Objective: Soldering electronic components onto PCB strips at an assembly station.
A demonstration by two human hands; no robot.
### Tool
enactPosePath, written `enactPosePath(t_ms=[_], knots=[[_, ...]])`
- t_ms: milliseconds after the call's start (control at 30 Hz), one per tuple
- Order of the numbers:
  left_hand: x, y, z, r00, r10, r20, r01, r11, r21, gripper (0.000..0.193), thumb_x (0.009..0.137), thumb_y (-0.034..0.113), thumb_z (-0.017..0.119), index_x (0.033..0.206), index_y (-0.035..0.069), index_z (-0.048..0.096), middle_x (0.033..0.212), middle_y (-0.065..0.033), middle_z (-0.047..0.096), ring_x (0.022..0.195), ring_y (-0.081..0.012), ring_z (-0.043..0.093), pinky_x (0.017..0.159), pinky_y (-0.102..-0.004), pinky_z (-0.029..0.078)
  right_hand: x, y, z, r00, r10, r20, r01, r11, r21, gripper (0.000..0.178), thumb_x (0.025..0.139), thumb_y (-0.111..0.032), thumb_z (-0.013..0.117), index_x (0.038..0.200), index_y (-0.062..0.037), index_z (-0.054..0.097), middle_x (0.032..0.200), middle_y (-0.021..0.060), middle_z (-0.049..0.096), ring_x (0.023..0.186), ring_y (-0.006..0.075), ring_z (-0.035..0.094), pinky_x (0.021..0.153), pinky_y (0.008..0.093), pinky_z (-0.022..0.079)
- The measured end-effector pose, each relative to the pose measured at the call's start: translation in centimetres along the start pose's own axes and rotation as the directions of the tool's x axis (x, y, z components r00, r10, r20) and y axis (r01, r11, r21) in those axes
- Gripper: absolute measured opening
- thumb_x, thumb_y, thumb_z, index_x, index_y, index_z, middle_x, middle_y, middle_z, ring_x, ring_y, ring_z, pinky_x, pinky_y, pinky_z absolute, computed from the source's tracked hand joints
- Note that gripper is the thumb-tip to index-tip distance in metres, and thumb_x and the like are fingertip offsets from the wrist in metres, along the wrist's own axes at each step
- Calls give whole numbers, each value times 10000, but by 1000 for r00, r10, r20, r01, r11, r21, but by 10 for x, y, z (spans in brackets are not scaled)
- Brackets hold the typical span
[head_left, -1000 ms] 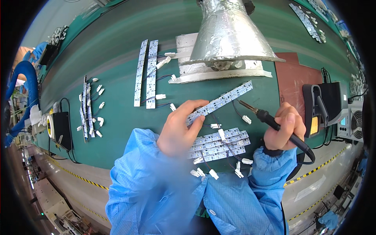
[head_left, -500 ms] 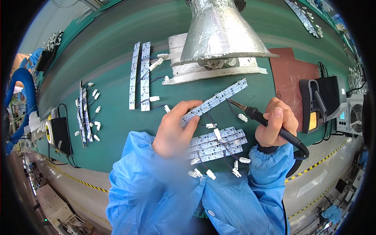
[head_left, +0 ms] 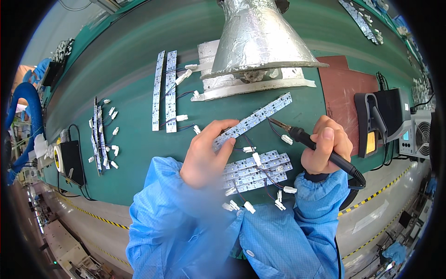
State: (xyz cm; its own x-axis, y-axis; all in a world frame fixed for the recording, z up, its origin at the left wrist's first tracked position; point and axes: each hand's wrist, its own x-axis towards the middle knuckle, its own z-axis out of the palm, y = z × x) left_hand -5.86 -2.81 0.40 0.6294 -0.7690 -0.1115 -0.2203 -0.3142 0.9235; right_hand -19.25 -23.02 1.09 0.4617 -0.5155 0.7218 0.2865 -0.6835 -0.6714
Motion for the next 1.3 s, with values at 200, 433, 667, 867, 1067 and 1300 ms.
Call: enactPosePath(t_ms=[200,433,667,867,1067,1300], knots=[[-1,1,0,1000,13,-2,-13,1000,17,325,913,-11,586,1238,-12,606,1133,-134,684,1033,-196,648,908,-319,500,-1,1,3,1000,-4,-18,4,1000,1,311,940,-69,465,653,-26,355,537,103,451,437,139,364,413,313,284],[0,2,-1,1000,-4,3,4,1000,12,324,914,-9,588,1237,-13,606,1126,-130,684,1029,-188,643,906,-313,495,1,1,3,1000,-15,-4,15,1000,8,309,942,-61,465,653,-25,364,533,98,443,441,139,358,415,318,285],[2,4,0,1000,28,5,-28,999,20,309,918,-1,596,1226,-16,611,1108,-123,686,1027,-170,634,902,-304,490,8,9,-16,950,152,-273,-130,987,98,364,945,-97,507,605,-19,403,553,52,411,527,115,342,505,290,240],[-3,9,-1,998,-65,-11,65,998,6,295,926,11,608,1219,-18,613,1081,-102,690,1000,-151,626,885,-290,486,10,20,-15,889,189,-417,-250,964,-95,379,937,-129,569,601,18,471,605,66,521,583,107,455,557,248,367],[-1,6,0,999,-38,1,38,999,-11,309,930,12,611,1238,-15,606,1077,-92,691,974,-136,622,868,-278,486,8,22,-20,912,210,-354,-255,963,-86,368,931,-109,578,604,34,489,630,79,571,620,111,519,606,232,428],[0,4,-1,999,-40,8,40,999,-25,317,928,3,605,1244,-15,603,1085,-86,681,982,-127,613,867,-269,478,11,21,-16,913,207,-352,-269,953,-139,372,930,-111,579,598,29,486,627,79,572,605,105,505,575,243,408]])
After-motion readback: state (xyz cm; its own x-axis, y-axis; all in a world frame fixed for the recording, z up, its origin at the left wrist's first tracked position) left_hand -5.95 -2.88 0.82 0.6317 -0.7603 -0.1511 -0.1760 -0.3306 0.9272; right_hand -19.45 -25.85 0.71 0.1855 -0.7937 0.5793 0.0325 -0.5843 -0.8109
